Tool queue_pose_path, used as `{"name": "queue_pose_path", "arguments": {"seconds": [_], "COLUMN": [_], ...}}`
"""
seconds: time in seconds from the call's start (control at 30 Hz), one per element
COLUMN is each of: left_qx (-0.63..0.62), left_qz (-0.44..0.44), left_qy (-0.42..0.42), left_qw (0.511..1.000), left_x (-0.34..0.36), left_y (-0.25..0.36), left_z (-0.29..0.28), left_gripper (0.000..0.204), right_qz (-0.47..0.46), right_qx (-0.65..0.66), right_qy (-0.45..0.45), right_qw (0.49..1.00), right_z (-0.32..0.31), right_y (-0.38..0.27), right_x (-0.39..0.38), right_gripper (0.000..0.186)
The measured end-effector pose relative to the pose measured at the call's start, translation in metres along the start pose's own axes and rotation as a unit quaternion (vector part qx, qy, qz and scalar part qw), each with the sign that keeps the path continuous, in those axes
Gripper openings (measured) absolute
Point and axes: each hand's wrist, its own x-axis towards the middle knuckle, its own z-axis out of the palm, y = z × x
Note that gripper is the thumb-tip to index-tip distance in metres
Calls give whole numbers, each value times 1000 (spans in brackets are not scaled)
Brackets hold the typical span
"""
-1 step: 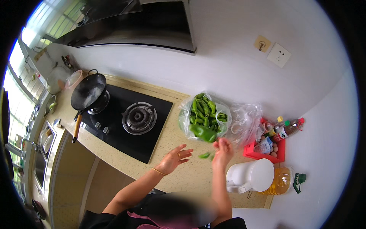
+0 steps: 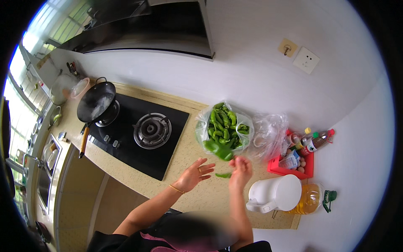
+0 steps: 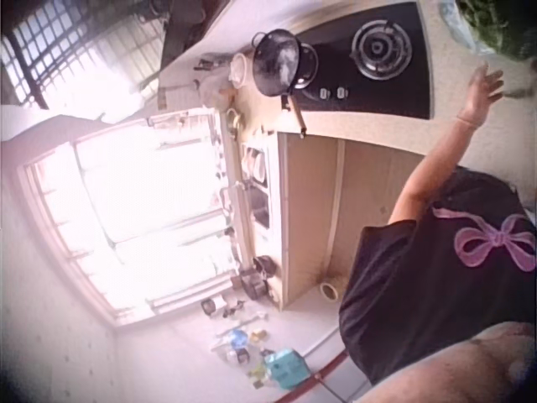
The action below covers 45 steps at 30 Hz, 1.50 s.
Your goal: The person peels a long green vegetable over a trash bin using a peeler, then washes it under running water. They then handle green chili peppers, removing stems and placing them into a bowl.
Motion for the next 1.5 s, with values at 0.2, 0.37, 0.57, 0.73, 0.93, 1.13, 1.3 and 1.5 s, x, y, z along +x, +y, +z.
{"name": "queue_pose_path", "arguments": {"seconds": [0.2,0.37,0.57,0.73,0.93,1.13,1.3,1.5], "left_qx": [-7,102,145,238,305,132,400,494], "left_qz": [48,17,-71,-116,-110,-151,-68,-34], "left_qy": [54,153,181,168,113,62,162,178], "left_qw": [997,983,970,950,939,978,899,850], "left_x": [25,7,2,19,37,35,41,44], "left_y": [-4,7,-11,-37,-45,-41,-35,-48], "left_z": [-24,-71,-105,-107,-94,-91,-106,-103], "left_gripper": [28,39,42,41,46,44,52,51], "right_qz": [72,-55,-87,72,305,253,202,106], "right_qx": [-177,-676,-713,-655,-124,-153,-159,-110], "right_qy": [-136,-252,-269,-199,-96,-77,-56,-115], "right_qw": [972,690,642,725,940,952,965,982], "right_z": [-14,-95,-99,-103,-85,-85,-79,-10], "right_y": [33,36,56,101,84,77,63,9], "right_x": [-63,-47,-48,-25,-9,-3,6,45], "right_gripper": [20,53,54,35,29,26,24,33]}}
